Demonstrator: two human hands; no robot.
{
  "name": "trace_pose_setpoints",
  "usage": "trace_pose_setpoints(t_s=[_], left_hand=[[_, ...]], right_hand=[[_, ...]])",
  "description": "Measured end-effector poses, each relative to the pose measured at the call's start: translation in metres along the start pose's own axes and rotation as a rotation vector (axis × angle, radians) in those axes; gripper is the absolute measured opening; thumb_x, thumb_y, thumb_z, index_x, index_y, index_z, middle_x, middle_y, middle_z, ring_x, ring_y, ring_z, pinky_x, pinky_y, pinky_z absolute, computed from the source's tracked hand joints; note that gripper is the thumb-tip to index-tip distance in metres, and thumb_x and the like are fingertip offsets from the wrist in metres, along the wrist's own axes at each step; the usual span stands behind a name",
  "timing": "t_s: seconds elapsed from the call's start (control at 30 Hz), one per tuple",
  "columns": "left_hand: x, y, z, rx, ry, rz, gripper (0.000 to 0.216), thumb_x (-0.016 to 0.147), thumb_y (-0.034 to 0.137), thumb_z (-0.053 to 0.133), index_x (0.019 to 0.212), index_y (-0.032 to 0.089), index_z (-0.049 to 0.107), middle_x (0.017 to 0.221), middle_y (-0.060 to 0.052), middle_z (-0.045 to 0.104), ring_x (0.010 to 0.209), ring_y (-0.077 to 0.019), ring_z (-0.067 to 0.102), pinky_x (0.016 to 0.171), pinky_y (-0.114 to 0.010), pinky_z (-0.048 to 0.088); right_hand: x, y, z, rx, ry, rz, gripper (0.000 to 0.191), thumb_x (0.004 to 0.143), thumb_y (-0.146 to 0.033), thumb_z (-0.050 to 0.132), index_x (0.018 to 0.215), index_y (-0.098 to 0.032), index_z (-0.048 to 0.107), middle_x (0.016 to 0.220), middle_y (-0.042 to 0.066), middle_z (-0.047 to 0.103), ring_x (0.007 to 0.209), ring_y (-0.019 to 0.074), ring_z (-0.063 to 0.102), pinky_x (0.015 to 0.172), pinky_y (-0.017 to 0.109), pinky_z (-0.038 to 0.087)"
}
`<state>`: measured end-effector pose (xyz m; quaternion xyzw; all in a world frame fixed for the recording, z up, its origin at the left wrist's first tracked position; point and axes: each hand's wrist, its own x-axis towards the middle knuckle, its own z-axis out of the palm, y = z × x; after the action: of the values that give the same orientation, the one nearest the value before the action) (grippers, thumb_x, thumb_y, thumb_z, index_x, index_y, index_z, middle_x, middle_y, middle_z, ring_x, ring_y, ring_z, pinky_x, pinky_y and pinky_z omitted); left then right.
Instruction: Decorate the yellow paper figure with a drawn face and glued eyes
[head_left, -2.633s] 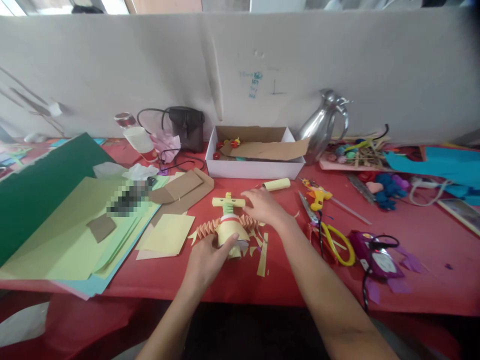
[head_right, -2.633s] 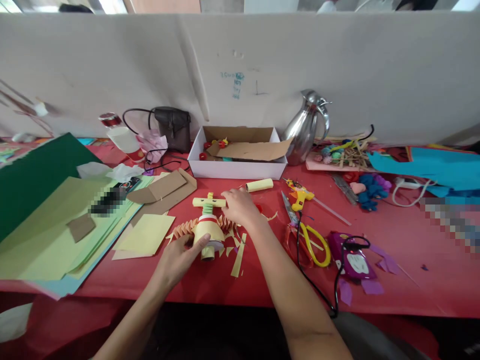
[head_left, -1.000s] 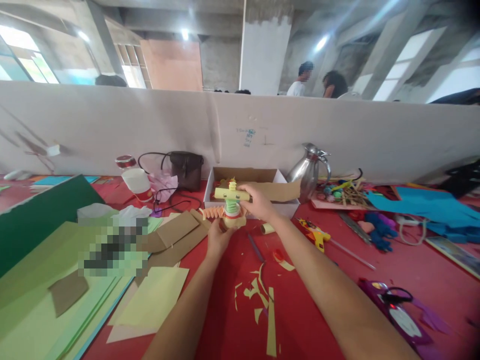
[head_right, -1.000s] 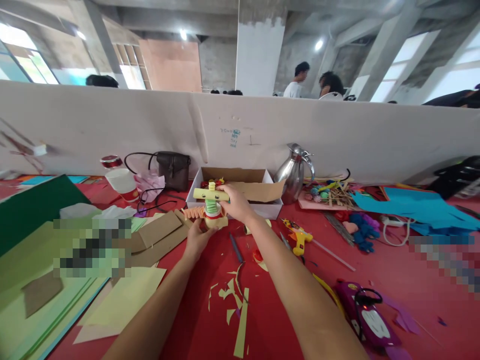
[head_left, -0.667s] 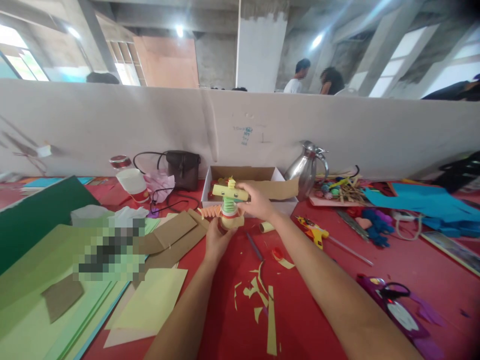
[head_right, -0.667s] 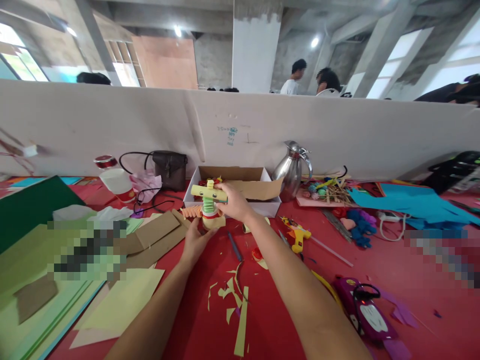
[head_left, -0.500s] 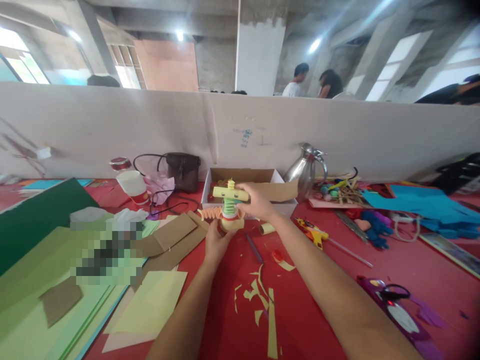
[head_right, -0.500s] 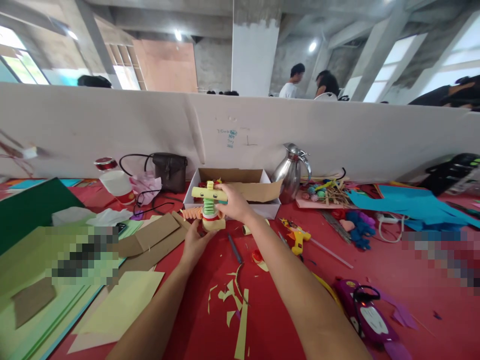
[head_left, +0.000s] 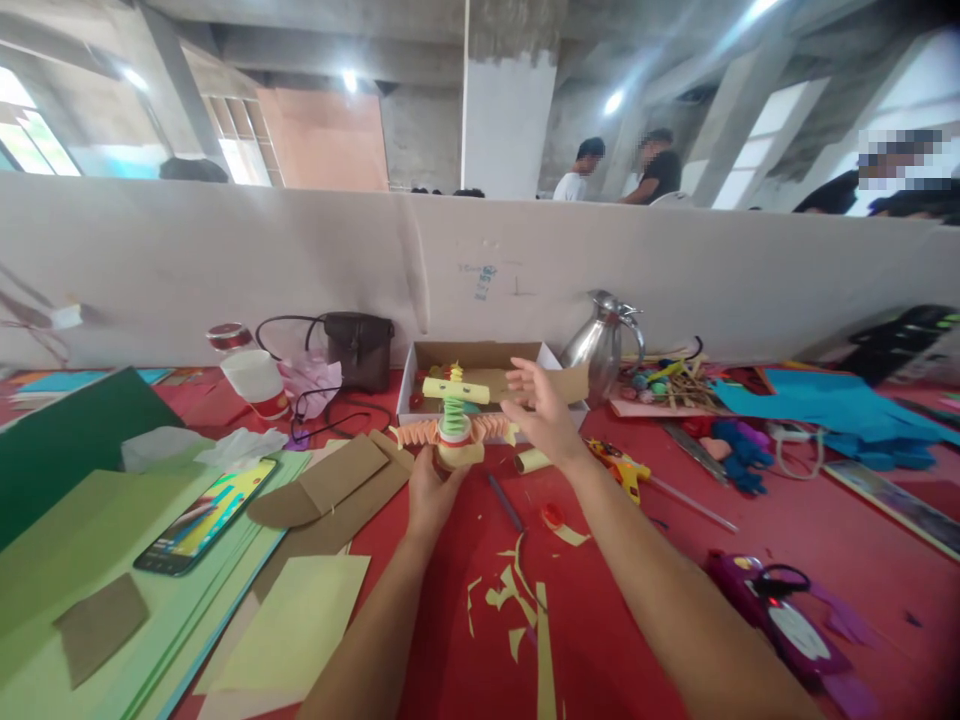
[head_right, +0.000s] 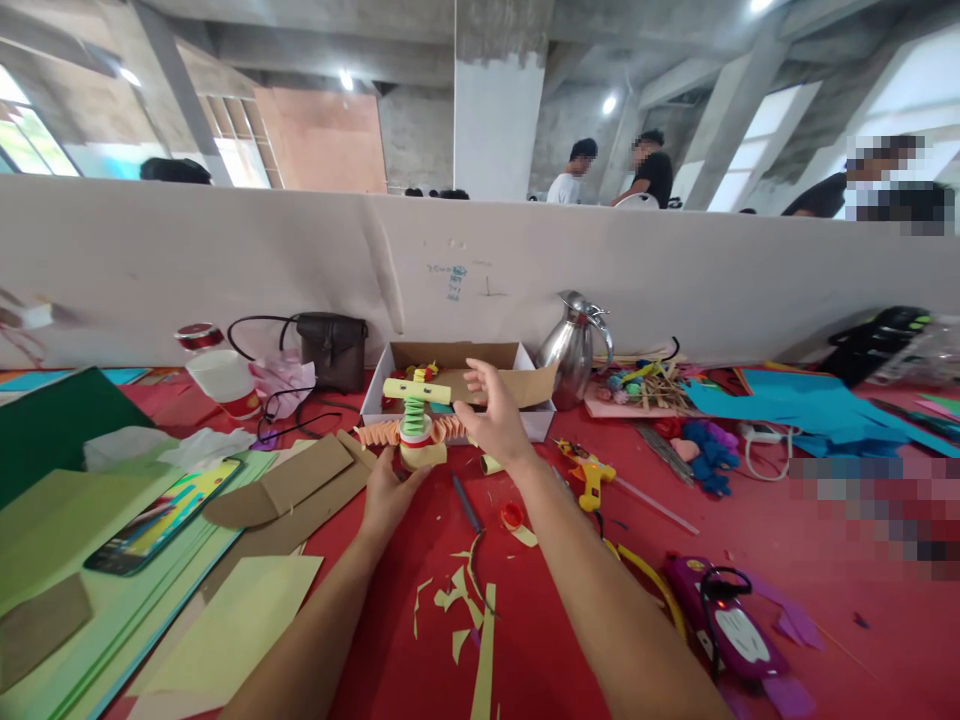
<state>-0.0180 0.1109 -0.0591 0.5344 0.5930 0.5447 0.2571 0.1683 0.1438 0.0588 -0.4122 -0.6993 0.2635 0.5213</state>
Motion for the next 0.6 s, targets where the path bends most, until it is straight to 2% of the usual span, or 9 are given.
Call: trace_pose_setpoints(t_s=[0.1, 0.3, 0.47, 0.6], left_hand=[[0.001, 0.001, 0.0, 0.014, 0.002, -0.01, 0.047, 0.067, 0.04, 0.076, 0.105, 0.015, 0.061, 0.094, -0.007, 0.067, 0.08, -0.0192, 0.06, 0.071, -0.029, 0.045], [-0.001, 0.0, -0.004, 0.057, 0.044, -0.069, 0.063, 0.064, 0.037, 0.079, 0.12, 0.016, 0.059, 0.108, -0.011, 0.068, 0.094, -0.0245, 0.063, 0.083, -0.035, 0.049], [-0.003, 0.004, -0.011, 0.179, 0.045, -0.102, 0.067, 0.065, 0.028, 0.077, 0.127, 0.014, 0.054, 0.123, -0.016, 0.065, 0.109, -0.0277, 0.062, 0.093, -0.039, 0.047], [-0.015, 0.019, -0.023, 0.266, 0.071, -0.073, 0.061, 0.065, 0.026, 0.075, 0.122, 0.016, 0.057, 0.118, -0.014, 0.067, 0.109, -0.0282, 0.062, 0.09, -0.039, 0.048]], right_hand=[[-0.033, -0.001, -0.009, 0.07, 0.096, 0.047, 0.047, 0.083, -0.026, 0.059, 0.129, -0.025, 0.048, 0.118, 0.009, 0.059, 0.105, 0.0203, 0.06, 0.092, 0.038, 0.052], [-0.094, 0.01, -0.003, 0.117, 0.126, 0.134, 0.034, 0.087, -0.025, 0.057, 0.121, -0.025, 0.054, 0.107, 0.007, 0.063, 0.097, 0.0196, 0.063, 0.088, 0.038, 0.054], [-0.118, 0.014, 0.0, 0.019, 0.142, 0.125, 0.028, 0.087, -0.024, 0.055, 0.115, -0.02, 0.058, 0.1, 0.007, 0.066, 0.091, 0.0195, 0.064, 0.085, 0.036, 0.054], [-0.132, 0.01, -0.002, -0.043, 0.131, 0.135, 0.025, 0.09, -0.025, 0.051, 0.113, -0.02, 0.059, 0.098, 0.007, 0.068, 0.089, 0.0195, 0.066, 0.082, 0.034, 0.054]])
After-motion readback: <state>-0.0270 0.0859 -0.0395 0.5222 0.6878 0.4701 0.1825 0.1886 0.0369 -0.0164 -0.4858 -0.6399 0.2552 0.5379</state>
